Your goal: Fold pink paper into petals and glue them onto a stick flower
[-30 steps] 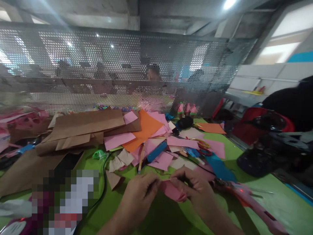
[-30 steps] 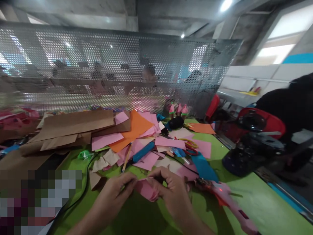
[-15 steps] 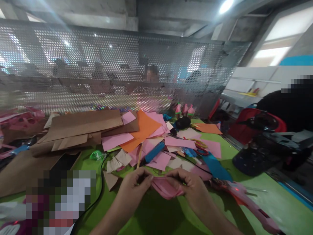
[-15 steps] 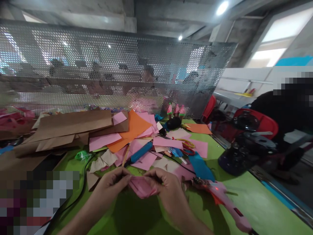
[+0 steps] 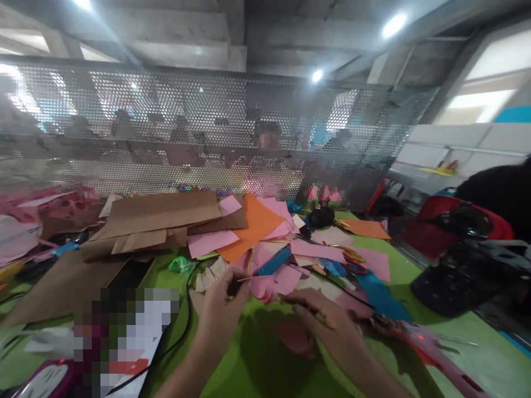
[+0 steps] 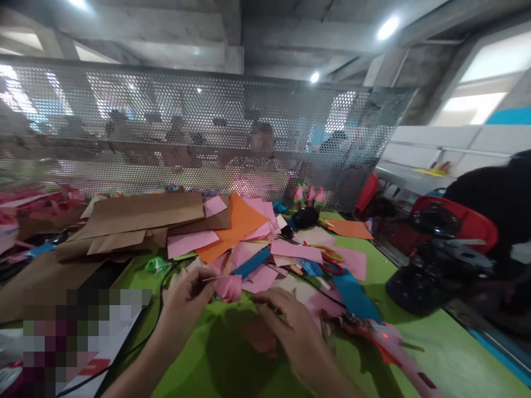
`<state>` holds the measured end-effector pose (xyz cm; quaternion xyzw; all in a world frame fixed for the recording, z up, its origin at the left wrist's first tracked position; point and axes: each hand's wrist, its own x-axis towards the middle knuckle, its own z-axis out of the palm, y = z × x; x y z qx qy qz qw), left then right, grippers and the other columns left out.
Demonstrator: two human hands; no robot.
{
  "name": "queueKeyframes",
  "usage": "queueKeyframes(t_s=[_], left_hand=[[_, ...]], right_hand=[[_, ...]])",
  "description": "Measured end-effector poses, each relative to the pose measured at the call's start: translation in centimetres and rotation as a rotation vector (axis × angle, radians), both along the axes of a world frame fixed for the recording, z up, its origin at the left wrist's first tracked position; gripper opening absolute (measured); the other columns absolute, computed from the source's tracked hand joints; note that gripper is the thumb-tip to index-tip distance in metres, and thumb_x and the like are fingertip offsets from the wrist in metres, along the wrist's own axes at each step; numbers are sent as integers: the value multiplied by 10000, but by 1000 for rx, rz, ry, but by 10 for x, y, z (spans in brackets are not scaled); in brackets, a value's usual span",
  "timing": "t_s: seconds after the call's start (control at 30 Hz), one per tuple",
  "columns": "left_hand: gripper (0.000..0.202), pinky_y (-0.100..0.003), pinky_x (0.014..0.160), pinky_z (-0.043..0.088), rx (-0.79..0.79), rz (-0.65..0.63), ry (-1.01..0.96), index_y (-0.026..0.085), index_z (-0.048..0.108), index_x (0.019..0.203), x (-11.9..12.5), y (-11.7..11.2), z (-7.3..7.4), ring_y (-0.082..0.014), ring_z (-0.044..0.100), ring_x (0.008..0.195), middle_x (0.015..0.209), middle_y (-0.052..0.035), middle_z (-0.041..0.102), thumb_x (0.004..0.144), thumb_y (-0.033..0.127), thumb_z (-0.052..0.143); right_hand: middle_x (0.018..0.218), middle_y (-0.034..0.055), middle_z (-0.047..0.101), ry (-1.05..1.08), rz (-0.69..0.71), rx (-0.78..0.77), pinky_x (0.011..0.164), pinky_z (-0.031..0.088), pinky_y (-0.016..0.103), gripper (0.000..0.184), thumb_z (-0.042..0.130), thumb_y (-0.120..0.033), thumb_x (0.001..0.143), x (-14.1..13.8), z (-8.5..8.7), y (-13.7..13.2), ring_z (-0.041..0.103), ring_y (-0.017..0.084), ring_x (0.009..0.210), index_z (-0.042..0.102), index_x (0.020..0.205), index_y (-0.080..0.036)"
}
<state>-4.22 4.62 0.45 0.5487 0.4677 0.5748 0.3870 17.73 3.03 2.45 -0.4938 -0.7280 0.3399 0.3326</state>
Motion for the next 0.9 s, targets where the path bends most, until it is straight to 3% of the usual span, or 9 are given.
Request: queueKeyframes(t_s=[0.07,0.17,0.27,0.4,0.5,0.6,0.77,0.83,0.9], left_hand=[[81,-243,628,421,-7,-48,8,191,646,803,8,-6,0,-157,574,676,722,-1,641,795,253,595],[82,-246,647,433,-25,-112,-9,190,659,786,20,-14,2,-162,583,692,724,-5,652,781,257,611],[162,-234,588,419,-101,-163,-127,182,654,754,26,-19,3,-147,538,625,656,11,603,767,343,648],[273,-222,534,402,-203,-228,-241,177,653,686,23,-19,4,-131,496,552,586,25,568,712,447,686],[269,-227,542,413,-205,-216,-227,181,689,700,17,-17,5,-138,521,561,616,12,614,675,448,710],[257,-232,543,417,-211,-172,-203,185,691,662,12,-15,5,-136,522,538,572,20,595,648,439,728],[241,-233,584,440,-214,-117,-244,183,714,789,10,-14,-2,-135,554,576,634,11,644,676,396,722],[263,-233,614,458,-227,-133,-280,180,698,818,11,-14,-7,-142,581,625,676,2,663,664,391,731],[281,-238,617,475,-247,-160,-289,182,672,827,12,-14,-9,-153,595,660,693,-4,666,658,399,732]], right_hand=[[1018,70,696,89,-39,-60,850,457,346,312,499,-460,941,-2,0,0,617,258,984,686,1011,-220],[796,34,673,180,-25,-135,688,458,297,318,554,-483,900,-6,-2,-2,612,217,779,659,832,-191],[649,-2,611,187,-38,-94,584,421,275,307,603,-459,869,-10,-4,-6,559,180,636,608,711,-197],[665,9,636,113,-78,-18,598,459,311,257,583,-432,885,-15,3,-15,589,214,649,642,704,-259],[814,28,710,11,-104,49,715,510,329,190,556,-399,906,-6,15,-21,657,248,793,709,825,-320],[1021,41,725,-81,-235,132,854,501,354,186,543,-387,905,26,27,-32,655,270,968,694,989,-318],[998,111,719,-264,-613,188,753,490,392,303,575,-463,834,118,24,-69,658,304,890,663,1001,-226],[912,91,737,-459,-771,90,653,477,352,372,580,-546,791,149,16,-84,667,281,785,662,961,-225],[785,57,737,-533,-739,-67,578,443,324,406,538,-586,796,167,7,-93,653,252,675,648,943,-224]])
